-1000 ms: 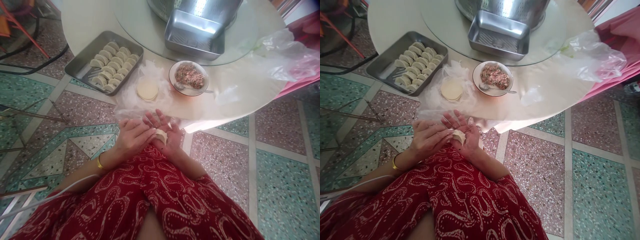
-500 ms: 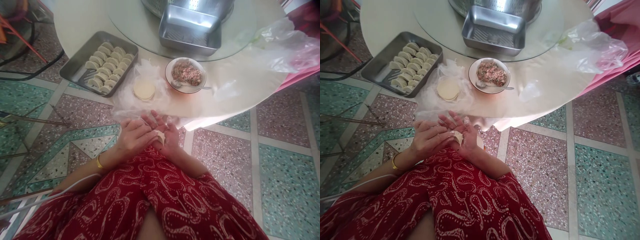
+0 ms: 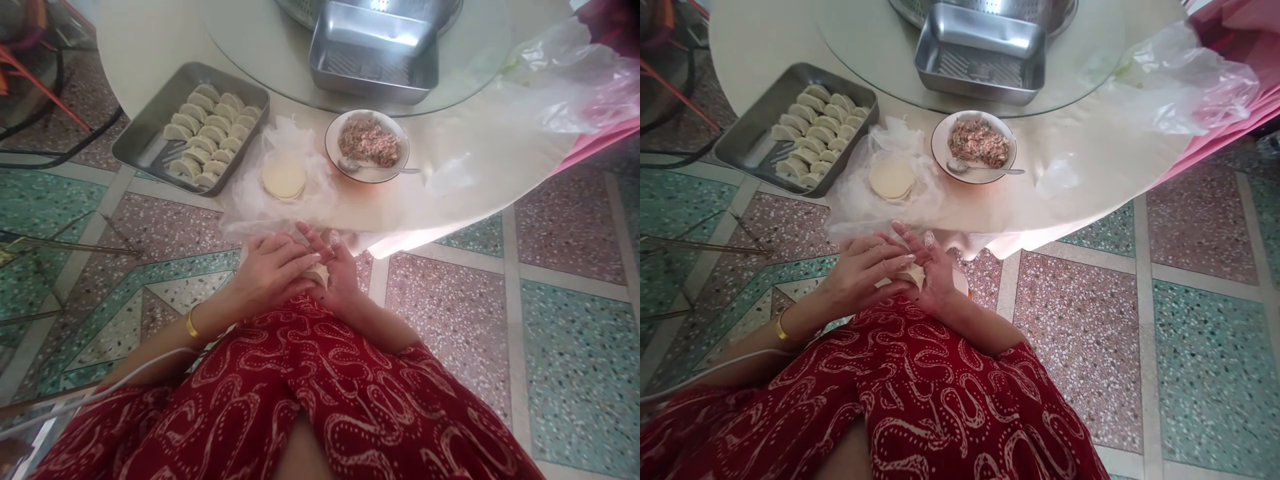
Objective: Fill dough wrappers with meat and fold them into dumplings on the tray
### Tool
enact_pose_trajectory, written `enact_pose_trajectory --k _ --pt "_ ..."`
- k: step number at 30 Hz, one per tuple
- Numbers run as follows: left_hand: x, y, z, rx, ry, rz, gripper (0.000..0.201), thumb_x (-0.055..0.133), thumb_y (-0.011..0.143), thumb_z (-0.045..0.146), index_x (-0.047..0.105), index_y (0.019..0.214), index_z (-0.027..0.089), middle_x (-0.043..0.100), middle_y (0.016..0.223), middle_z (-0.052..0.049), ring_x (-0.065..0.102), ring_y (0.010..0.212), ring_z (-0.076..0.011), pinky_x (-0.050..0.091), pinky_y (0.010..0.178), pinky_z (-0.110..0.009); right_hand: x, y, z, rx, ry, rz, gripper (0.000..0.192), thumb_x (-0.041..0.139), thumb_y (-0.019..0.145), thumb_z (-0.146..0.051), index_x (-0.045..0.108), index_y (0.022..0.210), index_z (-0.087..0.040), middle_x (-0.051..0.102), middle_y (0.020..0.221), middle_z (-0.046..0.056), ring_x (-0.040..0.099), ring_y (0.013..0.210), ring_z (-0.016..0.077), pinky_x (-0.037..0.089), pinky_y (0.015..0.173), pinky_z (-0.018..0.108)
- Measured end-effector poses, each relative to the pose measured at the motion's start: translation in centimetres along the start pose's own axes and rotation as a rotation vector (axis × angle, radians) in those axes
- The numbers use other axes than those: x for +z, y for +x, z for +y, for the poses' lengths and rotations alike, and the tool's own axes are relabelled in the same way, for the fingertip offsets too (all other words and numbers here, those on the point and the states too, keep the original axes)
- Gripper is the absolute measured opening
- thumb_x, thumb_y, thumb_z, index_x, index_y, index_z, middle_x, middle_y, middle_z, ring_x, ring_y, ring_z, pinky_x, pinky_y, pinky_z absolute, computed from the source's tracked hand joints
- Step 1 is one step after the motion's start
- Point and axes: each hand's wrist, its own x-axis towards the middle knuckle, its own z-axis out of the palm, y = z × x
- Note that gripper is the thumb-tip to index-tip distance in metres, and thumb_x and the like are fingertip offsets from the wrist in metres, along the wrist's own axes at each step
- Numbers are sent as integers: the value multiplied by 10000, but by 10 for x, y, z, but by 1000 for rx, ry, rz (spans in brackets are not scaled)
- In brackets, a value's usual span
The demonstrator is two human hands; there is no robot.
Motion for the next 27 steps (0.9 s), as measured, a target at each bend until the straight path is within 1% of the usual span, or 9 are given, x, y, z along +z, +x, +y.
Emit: enact_pose_trajectory --k 4,7,11,13,17,19,21,23,27 --pt "2 3 0 27 -1 40 192 611 924 351 588 1077 238 741 996 1 641 913 -218 440 766 -402 2 0 -1 3 33 -21 509 559 760 -631 640 1152 -317 705 1176 32 641 1051 227 584 780 376" --pt "0 2 0 17 -26 31 231 623 915 356 578 1113 244 746 987 3 644 902 -217 454 759 -395 5 -2 -3 2 39 -5 454 469 838 -599 643 1135 -304 711 1166 33 637 1080 206 569 848 369" --pt "-3 1 -2 35 -50 -26 311 635 909 340 569 1175 194 744 1047 -42 633 963 -228 456 801 -395 4 -4 -5 14 65 -35 479 322 921 -563 626 1180 -298 705 1179 23 646 1082 173 548 880 313" --pt "-4 0 -4 56 -48 -42 285 629 913 302 572 1175 204 745 1048 -33 637 964 -220 449 807 -385 3 -4 -6 31 68 -52 496 294 930 -564 601 1211 -295 696 1195 31 655 1052 171 551 849 306" --pt "-4 -2 -8 56 -72 -72 279 599 926 277 563 1202 255 734 1090 -6 650 995 -213 437 847 -377 4 -3 -8 84 70 -21 525 246 940 -570 545 1256 -276 687 1192 58 668 853 164 561 672 300" --pt "-4 -3 -10 70 -75 -76 282 584 934 290 561 1209 235 727 1116 -25 646 1011 -224 431 853 -384 5 -3 -9 101 89 -25 528 232 945 -573 554 1243 -280 694 1165 58 656 768 153 553 612 284" --pt "-5 -5 -11 85 -62 -76 257 571 940 290 572 1185 213 723 1122 -39 642 1010 -232 424 846 -390 6 -4 -10 106 113 -54 519 226 958 -557 566 1241 -287 707 1123 49 657 753 143 557 618 265" --pt "-6 -6 -12 75 -66 -94 230 548 947 282 578 1168 224 718 1125 -29 639 1009 -231 422 845 -387 5 -5 -11 116 132 -72 505 235 967 -533 570 1249 -281 722 1064 45 666 768 138 561 633 249" --pt "-8 -2 -10 52 -103 -121 311 560 935 343 542 1234 258 694 1172 -36 630 1041 -247 434 857 -396 4 -3 -9 112 160 -62 479 322 950 -525 590 1235 -248 732 916 43 660 726 148 555 580 246"
